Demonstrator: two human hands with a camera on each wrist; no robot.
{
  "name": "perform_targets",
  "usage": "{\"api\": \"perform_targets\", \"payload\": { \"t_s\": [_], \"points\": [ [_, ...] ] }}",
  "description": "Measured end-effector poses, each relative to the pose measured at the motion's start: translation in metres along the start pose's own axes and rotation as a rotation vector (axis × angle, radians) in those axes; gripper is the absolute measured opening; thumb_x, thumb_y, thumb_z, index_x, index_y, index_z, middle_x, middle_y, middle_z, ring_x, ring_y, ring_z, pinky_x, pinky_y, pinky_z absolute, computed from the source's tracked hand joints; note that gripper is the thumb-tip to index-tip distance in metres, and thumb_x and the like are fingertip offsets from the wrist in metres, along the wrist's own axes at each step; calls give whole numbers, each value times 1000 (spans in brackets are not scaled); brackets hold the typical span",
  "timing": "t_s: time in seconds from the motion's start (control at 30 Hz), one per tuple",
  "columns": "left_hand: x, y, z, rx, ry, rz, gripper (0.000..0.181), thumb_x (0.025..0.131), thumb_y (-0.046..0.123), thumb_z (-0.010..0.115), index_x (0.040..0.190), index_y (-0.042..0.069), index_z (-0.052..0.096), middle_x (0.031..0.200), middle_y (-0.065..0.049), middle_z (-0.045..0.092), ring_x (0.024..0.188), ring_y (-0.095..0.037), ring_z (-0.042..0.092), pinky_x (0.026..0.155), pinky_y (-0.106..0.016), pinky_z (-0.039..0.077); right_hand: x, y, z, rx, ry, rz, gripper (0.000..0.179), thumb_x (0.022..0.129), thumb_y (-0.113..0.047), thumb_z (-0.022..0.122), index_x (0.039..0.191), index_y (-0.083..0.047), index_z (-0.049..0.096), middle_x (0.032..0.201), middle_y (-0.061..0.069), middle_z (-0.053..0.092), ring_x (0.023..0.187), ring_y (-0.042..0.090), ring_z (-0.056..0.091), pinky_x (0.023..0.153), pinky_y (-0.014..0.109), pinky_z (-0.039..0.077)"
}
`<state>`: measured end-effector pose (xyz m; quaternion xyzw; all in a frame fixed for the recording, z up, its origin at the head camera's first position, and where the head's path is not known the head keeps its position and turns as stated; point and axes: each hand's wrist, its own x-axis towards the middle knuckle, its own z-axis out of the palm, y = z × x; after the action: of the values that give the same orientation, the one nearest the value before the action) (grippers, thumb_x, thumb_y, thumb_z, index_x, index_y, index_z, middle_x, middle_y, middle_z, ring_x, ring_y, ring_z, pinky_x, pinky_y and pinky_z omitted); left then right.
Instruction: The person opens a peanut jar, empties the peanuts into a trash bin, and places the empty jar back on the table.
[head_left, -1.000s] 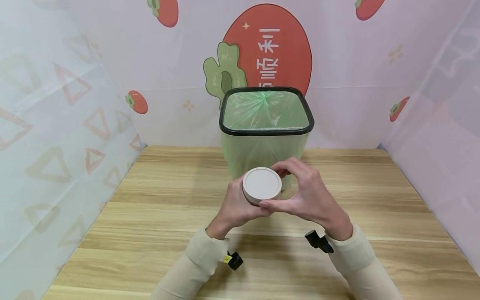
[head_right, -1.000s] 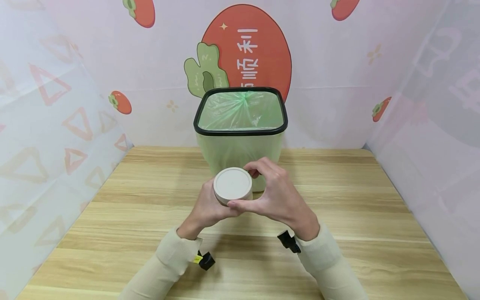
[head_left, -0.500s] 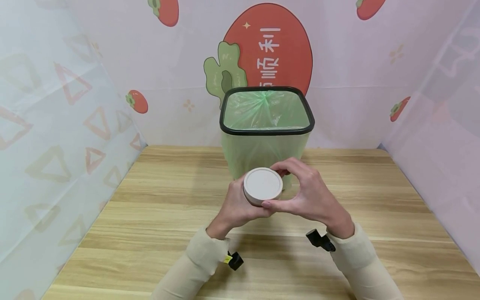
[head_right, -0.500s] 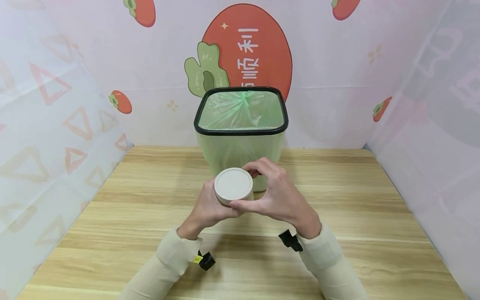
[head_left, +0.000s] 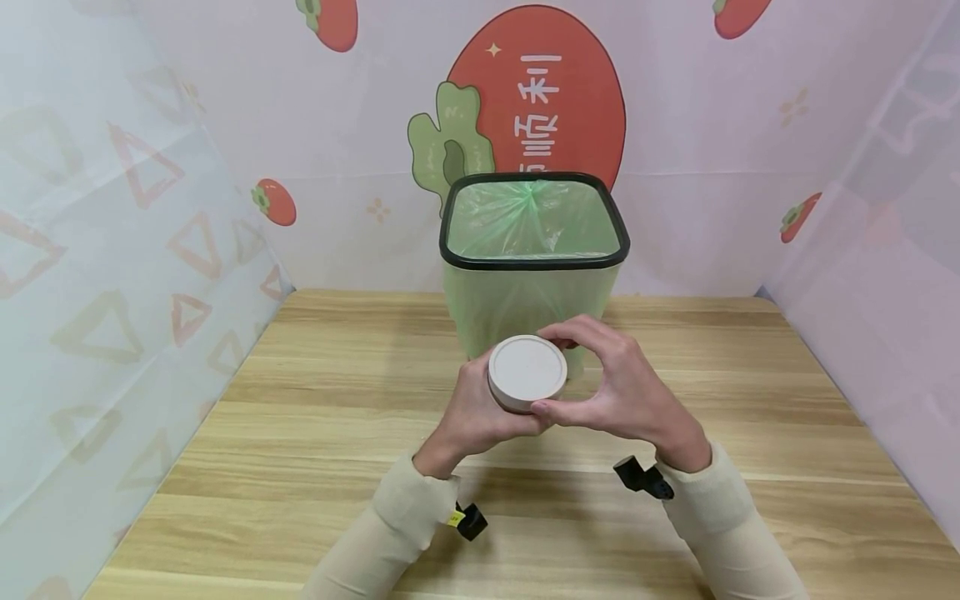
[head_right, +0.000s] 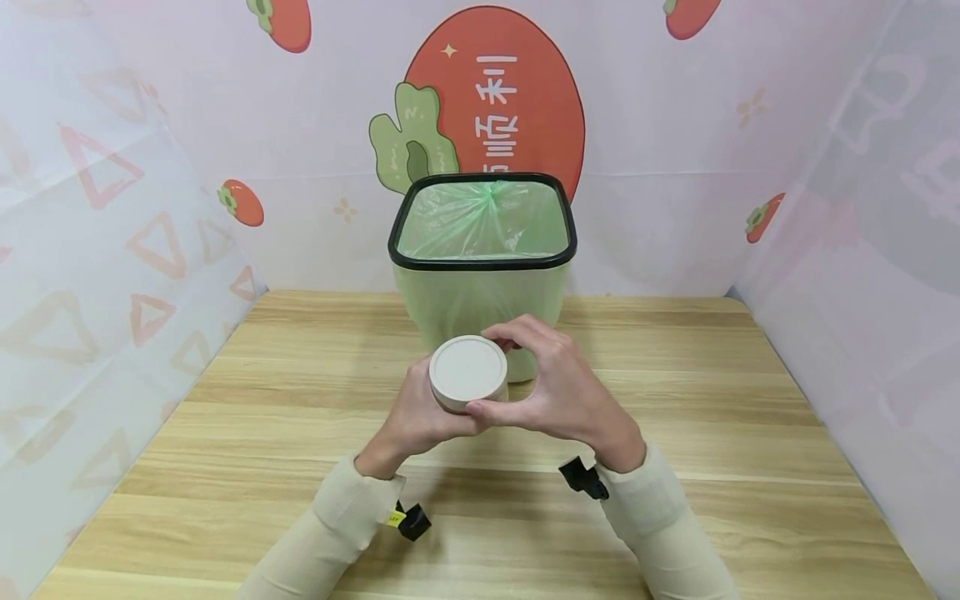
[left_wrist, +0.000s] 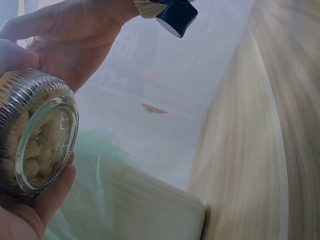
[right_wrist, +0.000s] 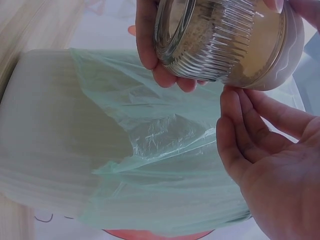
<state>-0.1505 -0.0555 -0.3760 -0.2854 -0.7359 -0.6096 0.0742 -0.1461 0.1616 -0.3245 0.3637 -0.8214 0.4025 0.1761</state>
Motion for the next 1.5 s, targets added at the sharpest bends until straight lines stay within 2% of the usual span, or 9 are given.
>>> {"api": "perform_targets", "payload": {
  "t_s": [0.17, 0.37, 0.6, 0.93, 1.23, 1.4, 1.5],
  "points": [
    [0, 0, 0, -4, -1, 3, 75, 65, 10, 94, 134, 11, 65, 124, -6, 75, 114, -19, 71, 101, -35, 58, 0, 1, 0, 18, -13, -5, 69, 68, -25, 99, 130, -17, 70, 120, -8, 71, 110, 9, 63, 98, 33, 54],
    [0, 1, 0, -2, 4, 10, 75, 65, 11, 95, 134, 12, 66, 122, -5, 76, 113, -18, 71, 101, -34, 58, 0, 1, -1, 44, -27, 4, 71, 69, -23, 98, 134, -17, 69, 122, -9, 71, 112, 10, 64, 101, 29, 52],
    [0, 0, 0, -9, -1, 24, 76, 65, 10, 95, 135, 12, 65, 123, -6, 75, 114, -18, 71, 101, -34, 58, -1, 2, -2, 73, -44, 8, 72, 71, -19, 96, 137, -17, 67, 127, -9, 71, 117, 10, 65, 103, 36, 54],
    [0, 1, 1, -12, -5, 41, 77, 66, 10, 94, 137, 11, 64, 123, -7, 75, 114, -19, 71, 101, -35, 58, -1, 3, -3, 114, -75, 11, 72, 75, -14, 93, 141, -15, 65, 132, -7, 70, 121, 12, 65, 106, 38, 55],
    [0, 2, 0, -28, -6, 35, 78, 65, 8, 96, 136, 11, 65, 125, -7, 75, 115, -19, 71, 104, -35, 57, -1, 0, -5, 26, -34, -7, 79, 70, -24, 98, 140, -10, 65, 134, -5, 70, 122, 13, 65, 105, 36, 54],
    [0, 1, 0, -28, -1, 20, 77, 65, 8, 96, 135, 10, 65, 124, -7, 75, 115, -20, 71, 104, -35, 57, -3, -6, -7, -28, 14, -6, 77, 68, -31, 100, 133, -8, 68, 128, -2, 71, 115, 15, 66, 101, 40, 55],
    [0, 1, 0, -29, 3, 20, 76, 65, 8, 96, 134, 9, 65, 124, -8, 75, 115, -20, 71, 103, -35, 57, -4, -8, -8, -62, 44, -1, 75, 67, -35, 99, 130, -7, 68, 123, 0, 71, 111, 17, 67, 99, 36, 55]
  ]
}}
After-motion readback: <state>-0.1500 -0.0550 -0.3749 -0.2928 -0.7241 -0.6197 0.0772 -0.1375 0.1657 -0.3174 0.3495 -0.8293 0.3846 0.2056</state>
